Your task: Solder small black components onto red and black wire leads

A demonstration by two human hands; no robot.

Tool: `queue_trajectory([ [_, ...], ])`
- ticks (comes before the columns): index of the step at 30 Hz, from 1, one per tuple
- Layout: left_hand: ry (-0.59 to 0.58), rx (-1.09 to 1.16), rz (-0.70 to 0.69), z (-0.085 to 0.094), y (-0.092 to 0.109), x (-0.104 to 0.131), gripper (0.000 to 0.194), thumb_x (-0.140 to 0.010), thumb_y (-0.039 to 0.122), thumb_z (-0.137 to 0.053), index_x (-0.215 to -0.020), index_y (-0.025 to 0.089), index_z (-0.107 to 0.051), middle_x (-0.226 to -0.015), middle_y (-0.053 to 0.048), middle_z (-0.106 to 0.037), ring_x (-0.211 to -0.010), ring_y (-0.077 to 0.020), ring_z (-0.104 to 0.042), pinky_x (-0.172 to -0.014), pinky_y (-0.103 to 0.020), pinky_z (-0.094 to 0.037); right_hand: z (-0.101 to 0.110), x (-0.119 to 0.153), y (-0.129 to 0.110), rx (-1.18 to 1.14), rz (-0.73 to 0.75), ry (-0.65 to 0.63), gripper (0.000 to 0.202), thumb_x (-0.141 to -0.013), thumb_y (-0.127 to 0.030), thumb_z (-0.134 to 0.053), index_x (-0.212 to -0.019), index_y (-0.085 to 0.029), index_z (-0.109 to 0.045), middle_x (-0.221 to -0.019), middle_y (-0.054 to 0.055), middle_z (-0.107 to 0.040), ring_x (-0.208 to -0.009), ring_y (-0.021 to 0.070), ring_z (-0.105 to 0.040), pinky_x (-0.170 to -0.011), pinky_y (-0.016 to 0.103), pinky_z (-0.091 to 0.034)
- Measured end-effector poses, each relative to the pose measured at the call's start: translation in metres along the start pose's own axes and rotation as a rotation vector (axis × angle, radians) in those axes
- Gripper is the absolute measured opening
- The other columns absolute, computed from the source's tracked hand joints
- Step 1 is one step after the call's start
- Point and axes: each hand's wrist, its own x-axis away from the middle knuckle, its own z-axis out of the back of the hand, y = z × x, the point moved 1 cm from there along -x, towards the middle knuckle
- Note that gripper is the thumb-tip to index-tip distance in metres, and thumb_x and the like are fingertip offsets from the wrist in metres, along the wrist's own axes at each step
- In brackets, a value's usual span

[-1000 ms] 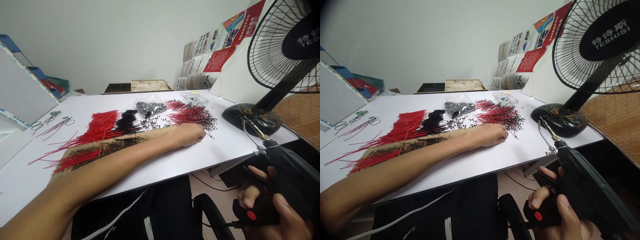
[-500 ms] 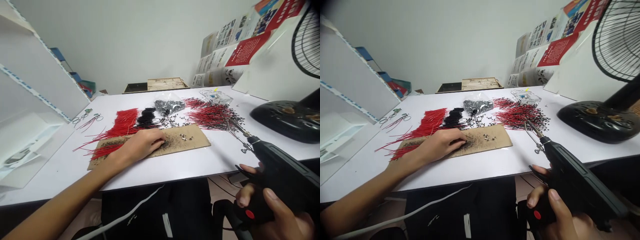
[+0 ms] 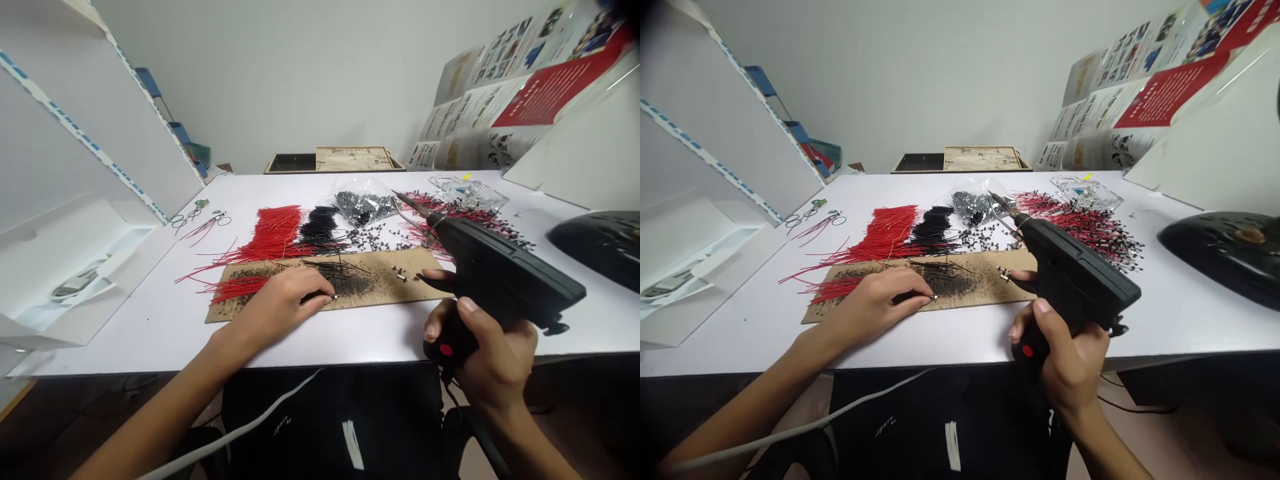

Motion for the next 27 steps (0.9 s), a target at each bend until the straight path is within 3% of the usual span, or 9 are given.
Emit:
queue_trajectory([
  [4,-0.007,-0.038,-0.018,0.0003,0.0015,-0.0018,0.012,-0.104,0.025,-0.063,-0.100,0.023,-0.074,-0.101,-0.002,-0.074,-0.099,-0.0174,-0.068,-0.092,-0.032,-0.054,0.0038,-0.0023,-0.0014,0.012,-0.058,-0.047,0.022,-0.096,-0.035,-0.071,-0.107,-0.017,-0.078,-0.089,0.007,-0.077,-0.047,0.0152,-0.059,-0.037,0.030,-0.041],
  [9,-0.017,-0.092,0.021,-0.0006,0.0001,-0.0027,0.015,-0.105,0.028,-0.062,-0.099,0.022,-0.074,-0.101,-0.002,-0.071,-0.100,-0.0184,-0.065,-0.092,-0.034,-0.053,0.0058,-0.0059,-0.0014,0.013,-0.102,-0.069,0.022,-0.100,-0.037,-0.067,-0.101,-0.016,-0.075,-0.054,0.000,-0.064,-0.043,0.0157,-0.054,-0.039,0.027,-0.040],
  [17,-0.029,-0.122,0.036,-0.0018,-0.0028,-0.0018,0.022,-0.108,0.031,-0.052,-0.097,0.021,-0.069,-0.100,-0.004,-0.069,-0.099,-0.0203,-0.062,-0.094,-0.038,-0.052,0.0083,-0.0051,0.0031,0.006,-0.110,-0.075,0.034,-0.096,-0.045,-0.070,-0.104,-0.013,-0.076,-0.053,0.000,-0.065,-0.042,0.0141,-0.054,-0.040,0.024,-0.040],
  [22,-0.020,-0.102,0.045,-0.0008,-0.0029,0.0001,0.019,-0.107,0.030,-0.056,-0.098,0.021,-0.070,-0.101,-0.003,-0.068,-0.100,-0.0191,-0.062,-0.093,-0.035,-0.050,0.0078,-0.0052,0.0031,0.007,-0.115,-0.078,0.029,-0.096,-0.044,-0.071,-0.088,-0.016,-0.073,-0.053,0.000,-0.065,-0.042,0.0131,-0.054,-0.040,0.024,-0.040],
  [27,-0.021,-0.096,0.071,0.0019,-0.0009,0.0028,0.015,-0.106,0.030,-0.060,-0.098,0.022,-0.070,-0.103,-0.002,-0.068,-0.102,-0.0194,-0.062,-0.093,-0.035,-0.049,0.0071,-0.0053,0.0036,0.003,-0.116,-0.094,0.034,-0.098,-0.045,-0.069,-0.108,-0.013,-0.076,-0.054,0.000,-0.065,-0.044,0.0137,-0.054,-0.042,0.024,-0.040],
])
